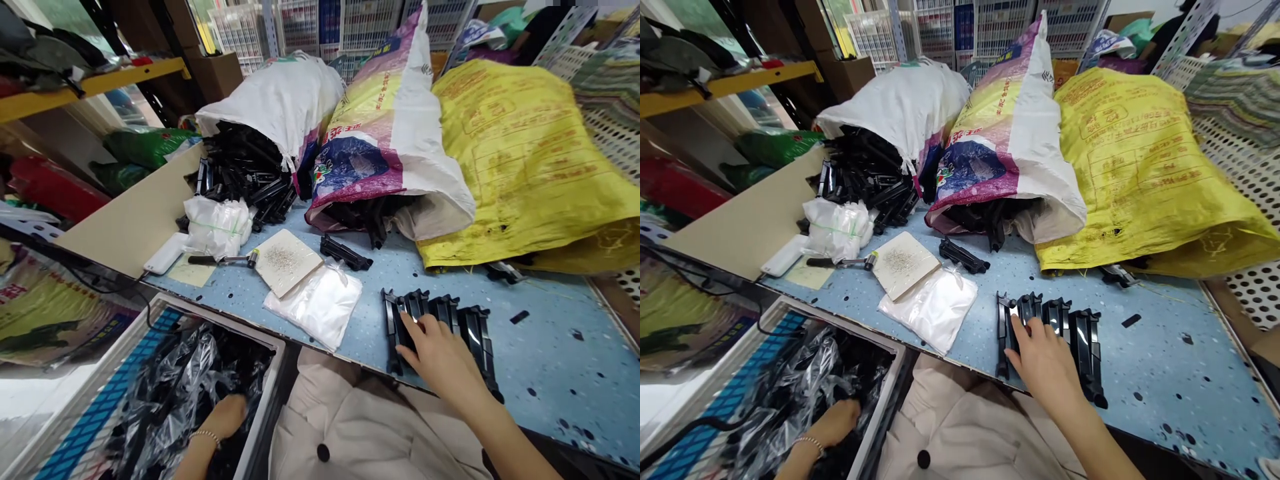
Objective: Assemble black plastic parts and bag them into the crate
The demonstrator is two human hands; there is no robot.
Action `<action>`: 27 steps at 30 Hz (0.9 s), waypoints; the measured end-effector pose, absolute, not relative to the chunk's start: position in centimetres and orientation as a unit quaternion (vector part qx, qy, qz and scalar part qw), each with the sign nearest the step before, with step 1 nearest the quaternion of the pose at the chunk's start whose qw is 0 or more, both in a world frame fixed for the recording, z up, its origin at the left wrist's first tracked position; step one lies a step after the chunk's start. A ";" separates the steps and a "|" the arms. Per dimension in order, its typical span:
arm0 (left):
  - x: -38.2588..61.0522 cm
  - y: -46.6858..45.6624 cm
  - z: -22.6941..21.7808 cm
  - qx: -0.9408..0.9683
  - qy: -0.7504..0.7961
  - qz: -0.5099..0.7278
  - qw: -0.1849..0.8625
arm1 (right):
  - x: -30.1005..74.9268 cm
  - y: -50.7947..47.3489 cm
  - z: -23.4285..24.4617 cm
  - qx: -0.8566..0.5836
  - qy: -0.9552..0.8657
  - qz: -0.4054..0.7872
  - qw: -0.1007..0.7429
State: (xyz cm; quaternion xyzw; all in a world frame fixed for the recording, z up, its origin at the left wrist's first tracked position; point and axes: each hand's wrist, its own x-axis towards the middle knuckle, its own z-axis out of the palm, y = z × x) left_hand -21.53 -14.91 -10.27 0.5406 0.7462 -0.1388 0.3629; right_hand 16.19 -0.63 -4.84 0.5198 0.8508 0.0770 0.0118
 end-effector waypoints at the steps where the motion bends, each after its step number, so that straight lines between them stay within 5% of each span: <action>1: -20.5 -13.3 -9.7 0.557 0.738 -0.122 0.361 | 15.9 -0.9 -4.7 0.519 0.850 0.082 0.018; 7: -10.1 -3.0 -5.4 0.686 0.638 0.246 0.248 | 13.7 -1.6 -4.2 0.498 0.864 0.071 0.009; 14: -8.5 2.3 -6.8 0.633 0.662 0.263 0.303 | 14.7 -1.4 -3.9 0.537 0.837 0.101 0.030; 21: -11.8 2.9 -6.5 0.532 0.618 0.330 0.476 | 14.2 -1.1 -4.6 0.521 0.852 0.054 0.023; 24: -11.9 2.8 -6.6 0.515 0.607 0.342 0.499 | 14.6 -0.3 -4.6 0.561 0.826 -0.056 -0.001; 27: -11.7 2.6 -6.9 0.507 0.615 0.352 0.492 | 15.7 0.5 -3.8 0.617 0.723 -0.292 -0.107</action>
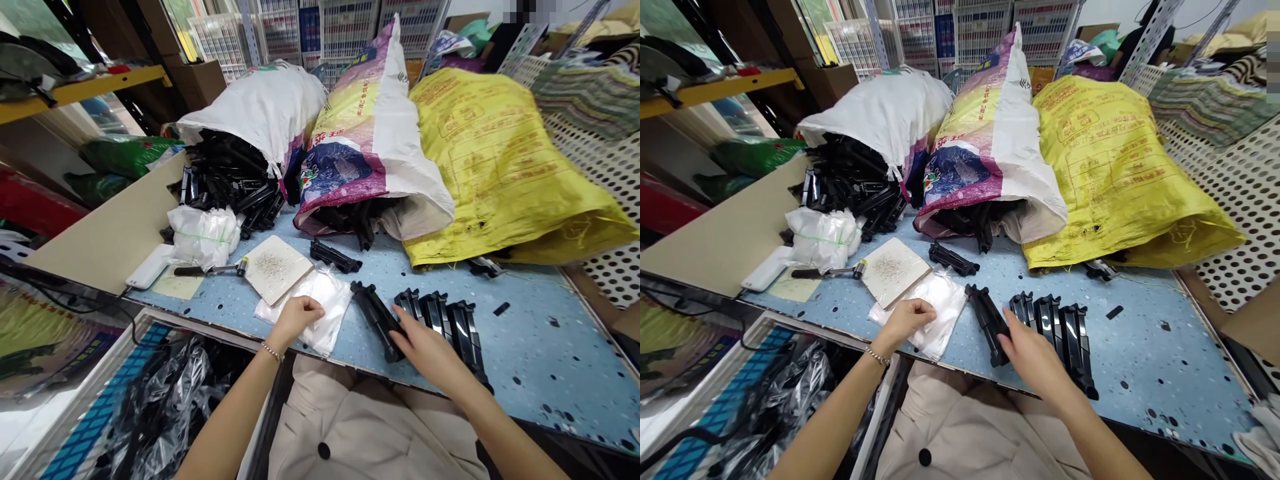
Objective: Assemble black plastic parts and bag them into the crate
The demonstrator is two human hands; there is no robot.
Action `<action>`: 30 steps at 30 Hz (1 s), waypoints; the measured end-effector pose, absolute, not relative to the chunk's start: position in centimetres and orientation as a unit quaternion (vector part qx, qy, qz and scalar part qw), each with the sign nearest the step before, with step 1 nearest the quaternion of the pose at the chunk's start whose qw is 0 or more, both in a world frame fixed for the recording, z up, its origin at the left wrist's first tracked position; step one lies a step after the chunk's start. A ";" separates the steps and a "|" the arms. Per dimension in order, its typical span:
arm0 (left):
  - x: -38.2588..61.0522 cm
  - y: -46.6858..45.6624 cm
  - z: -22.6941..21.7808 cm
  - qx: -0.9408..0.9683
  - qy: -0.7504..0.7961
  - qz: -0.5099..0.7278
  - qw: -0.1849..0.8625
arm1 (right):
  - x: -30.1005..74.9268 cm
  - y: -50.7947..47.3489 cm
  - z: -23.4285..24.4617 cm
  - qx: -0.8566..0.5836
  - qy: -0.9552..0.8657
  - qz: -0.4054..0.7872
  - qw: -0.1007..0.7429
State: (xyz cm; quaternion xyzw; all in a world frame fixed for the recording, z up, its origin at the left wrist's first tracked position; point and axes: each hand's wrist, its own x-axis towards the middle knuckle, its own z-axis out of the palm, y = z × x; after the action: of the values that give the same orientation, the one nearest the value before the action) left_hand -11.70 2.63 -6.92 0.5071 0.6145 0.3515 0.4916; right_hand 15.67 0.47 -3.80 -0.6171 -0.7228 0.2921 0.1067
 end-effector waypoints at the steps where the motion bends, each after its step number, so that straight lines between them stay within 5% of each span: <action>1: -11.6 2.6 -7.1 0.506 0.620 0.353 0.484 | 15.9 0.5 -3.5 -0.611 -0.669 0.395 0.153; 4: -11.2 2.7 -7.4 0.508 0.634 0.356 0.461 | 15.5 -0.6 -3.8 -0.496 -0.457 0.695 0.250; 7: -11.3 2.9 -7.7 0.515 0.631 0.362 0.454 | 14.2 -2.3 -5.7 -0.404 -0.226 0.840 0.282; 16: -11.7 2.1 -7.1 0.585 0.627 0.358 0.368 | 12.5 -3.6 -8.0 -0.204 0.026 0.940 0.271; 22: -12.8 1.7 -5.3 0.760 0.589 0.246 0.122 | 11.8 -4.1 -9.4 -0.202 0.015 0.943 0.266; 26: -11.3 -0.6 -2.9 0.798 0.507 0.271 0.182 | 10.8 -3.3 -8.8 -0.187 0.003 0.949 0.253; 30: -8.7 -4.1 -0.7 0.800 0.411 0.282 0.335 | 9.0 -1.8 -8.4 -0.268 -0.095 0.894 0.346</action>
State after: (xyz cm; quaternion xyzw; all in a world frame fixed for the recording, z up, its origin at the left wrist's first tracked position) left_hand -8.74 -4.10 -0.71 0.7996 0.4114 0.2819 0.3345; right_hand 9.04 -1.78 -8.45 -0.2676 -0.0947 0.8943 0.3458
